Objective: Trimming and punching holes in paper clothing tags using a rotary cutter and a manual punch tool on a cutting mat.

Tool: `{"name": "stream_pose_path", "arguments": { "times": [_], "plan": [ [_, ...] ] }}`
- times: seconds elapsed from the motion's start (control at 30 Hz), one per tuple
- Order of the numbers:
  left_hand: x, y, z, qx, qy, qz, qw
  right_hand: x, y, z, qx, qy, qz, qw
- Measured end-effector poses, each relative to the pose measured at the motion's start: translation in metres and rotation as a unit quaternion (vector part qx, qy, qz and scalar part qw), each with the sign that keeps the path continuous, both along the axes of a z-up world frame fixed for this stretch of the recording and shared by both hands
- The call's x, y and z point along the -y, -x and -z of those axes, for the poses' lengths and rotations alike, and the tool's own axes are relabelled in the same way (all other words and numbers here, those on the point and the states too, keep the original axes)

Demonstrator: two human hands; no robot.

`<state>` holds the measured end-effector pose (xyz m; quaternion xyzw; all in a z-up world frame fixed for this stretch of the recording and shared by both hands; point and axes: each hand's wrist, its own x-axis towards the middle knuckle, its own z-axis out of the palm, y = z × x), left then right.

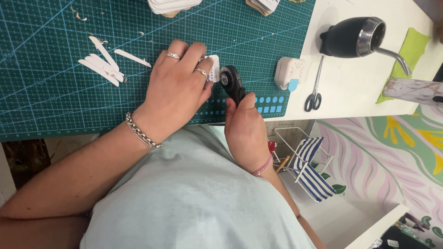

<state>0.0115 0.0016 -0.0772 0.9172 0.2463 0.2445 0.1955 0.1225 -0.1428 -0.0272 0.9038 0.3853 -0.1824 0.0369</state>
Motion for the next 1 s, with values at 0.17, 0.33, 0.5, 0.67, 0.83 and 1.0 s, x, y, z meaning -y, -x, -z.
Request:
{"name": "stream_pose_path", "arguments": {
  "times": [0.17, 0.33, 0.5, 0.67, 0.83, 1.0],
  "plan": [
    [-0.001, 0.0, -0.002, -0.017, -0.006, 0.0, 1.0, -0.003, -0.001, -0.002, -0.009, 0.013, 0.013, 1.0],
    [-0.001, -0.001, -0.002, -0.014, -0.002, -0.002, 1.0, -0.004, -0.003, 0.0, -0.016, 0.006, 0.008, 1.0],
    [-0.001, -0.002, -0.002, -0.007, 0.004, -0.004, 1.0, -0.007, -0.003, 0.0, -0.014, -0.015, -0.004, 1.0],
    [-0.002, -0.001, -0.002, 0.001, 0.016, -0.002, 1.0, -0.009, -0.004, 0.003, 0.008, -0.017, -0.022, 1.0],
    [-0.003, -0.002, -0.004, 0.004, 0.028, -0.002, 1.0, -0.016, -0.003, -0.002, -0.008, -0.01, -0.006, 1.0],
    [-0.003, -0.002, -0.004, -0.001, 0.03, -0.003, 1.0, -0.017, -0.006, 0.001, 0.009, -0.01, -0.019, 1.0]
  ]
}}
